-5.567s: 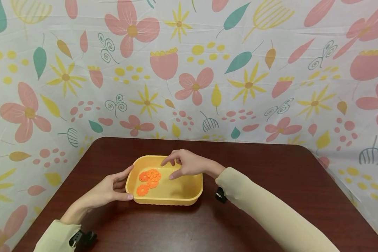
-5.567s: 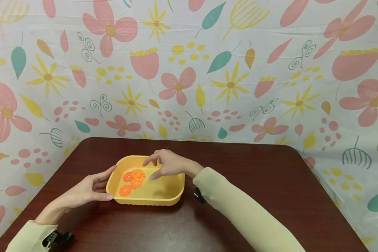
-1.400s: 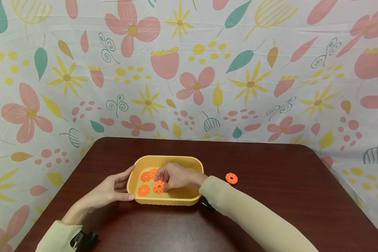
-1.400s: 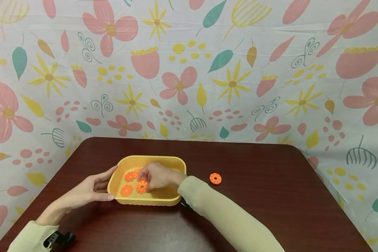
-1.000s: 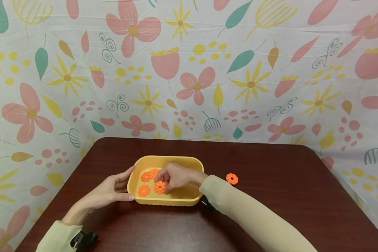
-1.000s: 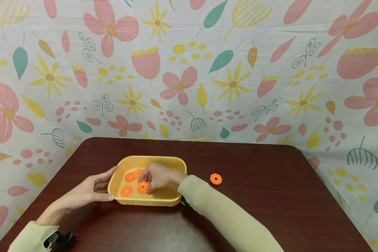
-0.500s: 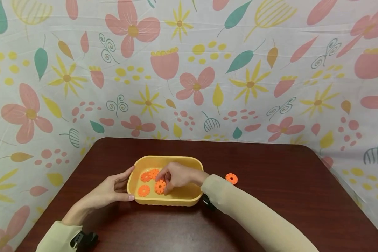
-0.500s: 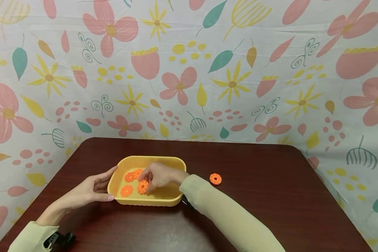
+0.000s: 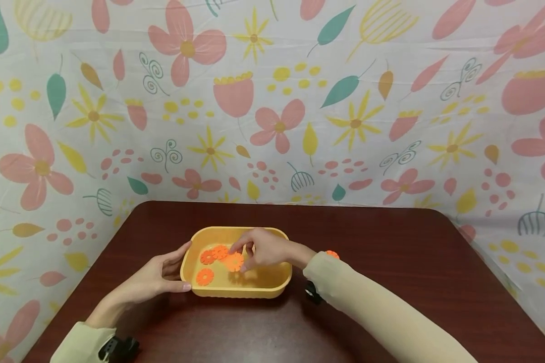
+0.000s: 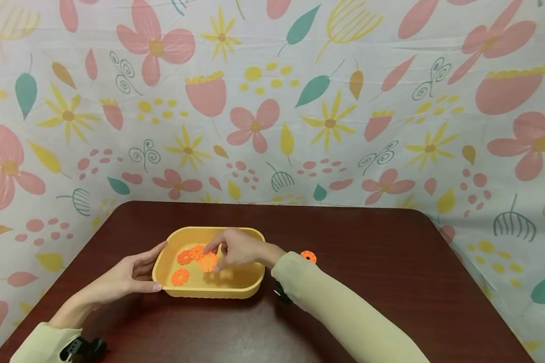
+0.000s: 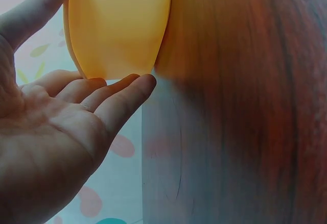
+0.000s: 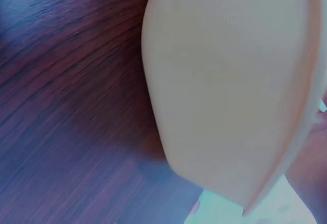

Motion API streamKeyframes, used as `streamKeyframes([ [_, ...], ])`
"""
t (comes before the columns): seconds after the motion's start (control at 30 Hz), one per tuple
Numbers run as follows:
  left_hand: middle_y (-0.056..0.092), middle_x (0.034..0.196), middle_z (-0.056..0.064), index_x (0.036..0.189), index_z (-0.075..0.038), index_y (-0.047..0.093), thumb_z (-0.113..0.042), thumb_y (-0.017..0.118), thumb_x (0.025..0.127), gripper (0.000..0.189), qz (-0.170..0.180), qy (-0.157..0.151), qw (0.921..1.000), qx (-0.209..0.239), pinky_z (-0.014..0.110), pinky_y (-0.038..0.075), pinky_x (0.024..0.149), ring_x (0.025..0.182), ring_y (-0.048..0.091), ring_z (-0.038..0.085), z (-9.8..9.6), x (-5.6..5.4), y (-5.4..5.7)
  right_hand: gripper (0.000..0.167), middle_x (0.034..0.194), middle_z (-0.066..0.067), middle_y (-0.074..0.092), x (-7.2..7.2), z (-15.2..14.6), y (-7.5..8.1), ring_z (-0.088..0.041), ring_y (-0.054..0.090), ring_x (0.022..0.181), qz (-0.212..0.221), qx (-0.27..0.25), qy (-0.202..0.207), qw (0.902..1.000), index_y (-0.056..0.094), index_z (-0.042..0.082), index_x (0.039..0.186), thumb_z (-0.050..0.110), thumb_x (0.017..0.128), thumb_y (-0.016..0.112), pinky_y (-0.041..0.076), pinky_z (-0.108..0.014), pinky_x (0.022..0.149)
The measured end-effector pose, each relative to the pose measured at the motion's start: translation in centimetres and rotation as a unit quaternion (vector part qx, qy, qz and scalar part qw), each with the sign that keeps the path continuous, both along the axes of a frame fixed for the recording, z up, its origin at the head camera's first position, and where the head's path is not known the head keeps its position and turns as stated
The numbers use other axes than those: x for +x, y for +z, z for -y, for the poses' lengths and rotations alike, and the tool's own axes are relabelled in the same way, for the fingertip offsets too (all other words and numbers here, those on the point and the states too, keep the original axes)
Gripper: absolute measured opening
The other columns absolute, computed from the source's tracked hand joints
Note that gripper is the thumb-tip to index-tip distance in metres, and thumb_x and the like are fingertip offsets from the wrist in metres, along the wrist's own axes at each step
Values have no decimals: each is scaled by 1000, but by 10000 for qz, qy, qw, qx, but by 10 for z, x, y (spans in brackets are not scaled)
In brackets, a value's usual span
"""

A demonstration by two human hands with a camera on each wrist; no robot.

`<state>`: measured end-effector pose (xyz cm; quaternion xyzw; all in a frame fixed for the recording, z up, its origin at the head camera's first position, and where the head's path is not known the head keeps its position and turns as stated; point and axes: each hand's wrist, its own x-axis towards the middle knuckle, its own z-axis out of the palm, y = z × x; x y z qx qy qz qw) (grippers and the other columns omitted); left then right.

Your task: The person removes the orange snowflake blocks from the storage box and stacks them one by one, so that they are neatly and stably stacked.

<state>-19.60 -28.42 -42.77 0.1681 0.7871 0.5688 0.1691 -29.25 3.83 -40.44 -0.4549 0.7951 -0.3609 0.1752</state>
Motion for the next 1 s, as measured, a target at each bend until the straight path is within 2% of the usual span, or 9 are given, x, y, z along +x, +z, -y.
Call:
streamKeyframes([
  [0.17,18,171,25,168,-2,16,-10,81,93,100,-10,19,10000,-16,32,55,99,148,35,48,-1,-1,-2,41,115,-9,71,2,-17,5,-15,53,75,-193,-212,-166,9995,78,5,124,9,85,90,44,-26,69],
  [0.33,17,171,25,168,-2,15,-9,81,94,99,64,-7,10000,40,32,55,99,149,33,48,-1,-2,-3,42,110,-2,69,4,-38,12,-19,54,80,-413,-368,-364,9978,78,9,125,11,85,90,46,-30,71],
  [0.57,17,170,26,168,-1,14,-7,80,94,99,66,-47,9999,117,32,56,98,147,35,50,0,-2,-3,42,106,2,68,11,-72,21,-23,54,80,-328,-553,-780,9949,78,13,126,13,86,90,46,-34,71],
  [0.8,17,171,25,168,-1,15,-6,80,93,99,10,17,10000,85,32,55,98,149,33,48,1,-1,-3,43,106,-2,67,12,-108,17,-29,55,82,-260,-756,-1194,9896,78,11,127,12,85,90,46,-32,69],
  [1.0,17,171,25,168,-2,15,-6,80,94,98,36,-20,9999,114,33,55,98,149,32,48,0,-1,-2,41,107,1,69,16,-145,15,-34,57,85,-299,-624,-1724,9826,79,17,123,16,84,92,50,-35,69],
])
